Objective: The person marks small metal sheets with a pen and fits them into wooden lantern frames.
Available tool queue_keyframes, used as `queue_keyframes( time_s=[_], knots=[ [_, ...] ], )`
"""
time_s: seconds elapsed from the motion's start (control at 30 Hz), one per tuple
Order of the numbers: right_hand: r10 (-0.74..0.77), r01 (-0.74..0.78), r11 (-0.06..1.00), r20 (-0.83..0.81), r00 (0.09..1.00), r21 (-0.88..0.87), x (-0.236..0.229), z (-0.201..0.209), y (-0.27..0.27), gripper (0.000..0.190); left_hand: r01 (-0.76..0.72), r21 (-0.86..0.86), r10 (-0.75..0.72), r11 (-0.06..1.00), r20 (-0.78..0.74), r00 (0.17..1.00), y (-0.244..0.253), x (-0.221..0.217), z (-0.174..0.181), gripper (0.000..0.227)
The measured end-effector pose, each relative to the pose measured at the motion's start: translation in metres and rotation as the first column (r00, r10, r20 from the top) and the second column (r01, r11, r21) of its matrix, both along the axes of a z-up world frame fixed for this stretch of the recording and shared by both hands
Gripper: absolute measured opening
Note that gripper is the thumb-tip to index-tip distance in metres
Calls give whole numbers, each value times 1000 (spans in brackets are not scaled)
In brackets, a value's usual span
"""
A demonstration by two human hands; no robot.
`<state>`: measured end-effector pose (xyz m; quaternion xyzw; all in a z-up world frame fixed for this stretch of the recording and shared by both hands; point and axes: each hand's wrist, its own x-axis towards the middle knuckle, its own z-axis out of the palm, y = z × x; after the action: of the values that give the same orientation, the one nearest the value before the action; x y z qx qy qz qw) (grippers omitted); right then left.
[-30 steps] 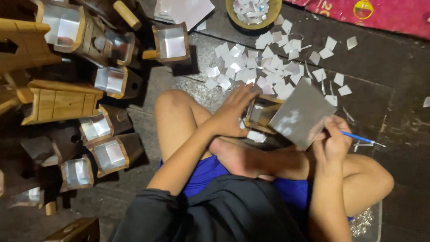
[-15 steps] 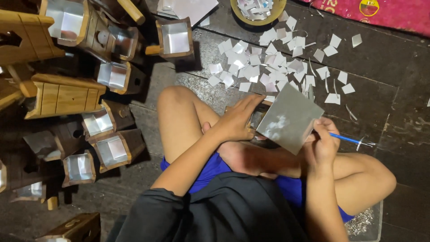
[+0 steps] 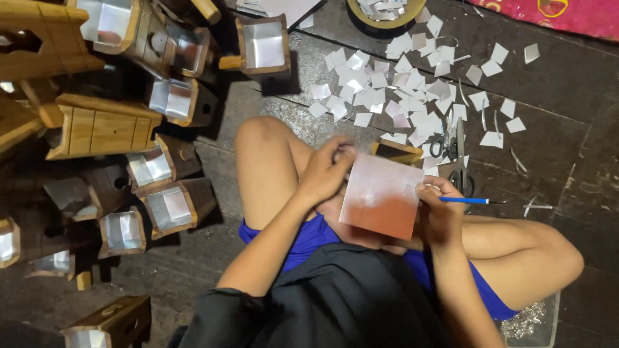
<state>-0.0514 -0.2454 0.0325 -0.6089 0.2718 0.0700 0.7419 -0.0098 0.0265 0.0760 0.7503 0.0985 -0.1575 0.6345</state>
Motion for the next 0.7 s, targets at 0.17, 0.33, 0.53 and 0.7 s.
queue_keyframes(
  time_s=[0.17,0.33,0.53,0.7],
  knots=[
    [39,-40,998,-21,999,-51,3,17,13,33,-41,81,48,996,-93,994,-24,-8,-44,41],
    [81,-82,993,-24,996,-84,6,6,7,40,-228,-66,213,972,-182,960,-35,-5,-54,48],
    [107,-110,985,-29,994,-129,4,-6,0,44,-276,-126,247,953,-204,947,-39,-5,-65,46],
    [144,-145,968,-23,989,-205,6,8,8,46,-288,-221,249,932,-188,950,-40,-15,-65,43]
  ],
)
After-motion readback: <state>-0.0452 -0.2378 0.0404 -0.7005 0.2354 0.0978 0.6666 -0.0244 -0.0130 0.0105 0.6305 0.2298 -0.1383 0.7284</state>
